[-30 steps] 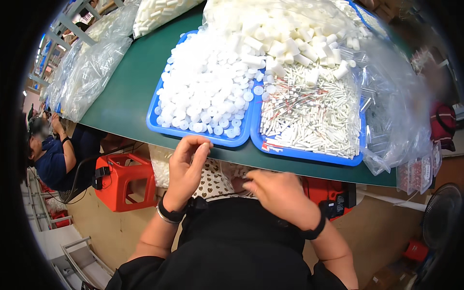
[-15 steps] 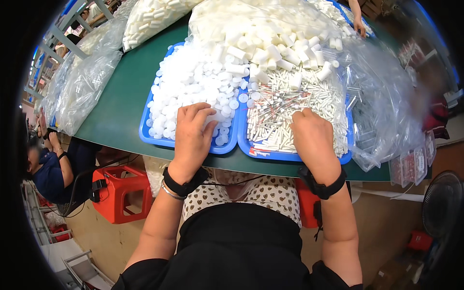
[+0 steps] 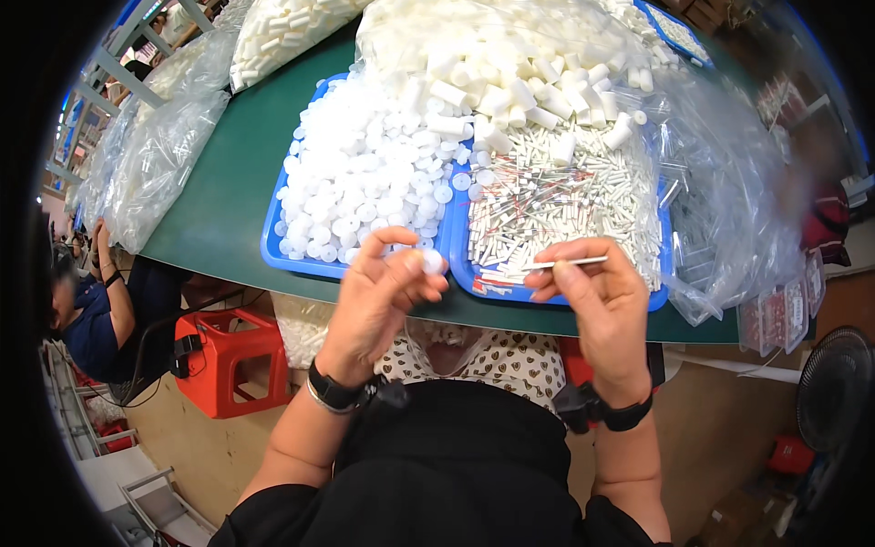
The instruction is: The person repeatedly picks up small white cylindrical pieces and thin white sticks from blue trays on a green table. They insert the sticks into the cylindrical pieces by hand and place the assembled units into a separate tray. The process is continuous and repetitive throughout the clip.
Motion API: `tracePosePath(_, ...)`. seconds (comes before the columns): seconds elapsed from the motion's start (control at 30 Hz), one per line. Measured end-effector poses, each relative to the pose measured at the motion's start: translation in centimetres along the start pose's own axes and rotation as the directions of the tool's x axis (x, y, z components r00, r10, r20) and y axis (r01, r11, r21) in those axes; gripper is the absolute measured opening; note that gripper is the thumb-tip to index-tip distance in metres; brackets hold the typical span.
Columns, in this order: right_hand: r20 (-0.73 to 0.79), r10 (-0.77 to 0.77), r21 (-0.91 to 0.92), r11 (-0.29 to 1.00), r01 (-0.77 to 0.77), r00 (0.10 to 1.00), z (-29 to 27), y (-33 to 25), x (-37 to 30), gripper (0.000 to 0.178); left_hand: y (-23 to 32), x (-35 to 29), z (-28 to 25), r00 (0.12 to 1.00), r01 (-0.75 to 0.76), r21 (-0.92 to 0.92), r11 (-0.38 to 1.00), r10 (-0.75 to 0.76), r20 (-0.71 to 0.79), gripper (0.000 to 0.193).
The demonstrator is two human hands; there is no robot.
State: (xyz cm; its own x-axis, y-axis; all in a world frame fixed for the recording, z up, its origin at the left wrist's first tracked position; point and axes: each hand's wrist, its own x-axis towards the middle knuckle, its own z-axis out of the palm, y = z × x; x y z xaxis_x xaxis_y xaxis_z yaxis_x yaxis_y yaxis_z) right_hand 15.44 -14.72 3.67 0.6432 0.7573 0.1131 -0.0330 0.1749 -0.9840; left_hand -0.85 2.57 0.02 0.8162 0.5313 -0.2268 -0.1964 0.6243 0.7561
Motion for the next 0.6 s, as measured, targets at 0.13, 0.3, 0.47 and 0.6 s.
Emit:
tracePosePath(0.13, 0.02, 0.109, 0.238, 0.965, -0.11, 0.994, 1.4, 2.2, -1.2, 0.013, -2.6, -1.1, -0.1, 0.954, 0.291, -0.411, 0.864, -0.228, 0.195, 0.027)
tracePosePath(0.3, 0.002, 0.127, 0.203, 0.971, -0.124, 0.992, 1.8, 3.1, -1.7, 0.014, -4.0, -1.6, 0.1, 0.933, 0.353, -0.459, 0.815, -0.272, 0.235, 0.028)
tracePosePath(0.47, -0.012, 0.132, 0.128, 0.983, -0.13, 0.991, 1.7, 3.3, -1.5, 0.014, -4.4, -1.8, 0.6, 0.934, 0.357, -0.505, 0.786, -0.293, 0.205, 0.03)
tracePosePath(0.6, -0.008, 0.132, 0.122, 0.984, -0.13, 0.991, 1.8, 3.6, -1.9, 0.013, -4.8, -1.7, 0.6, 0.931, 0.364, -0.553, 0.749, -0.288, 0.223, 0.023)
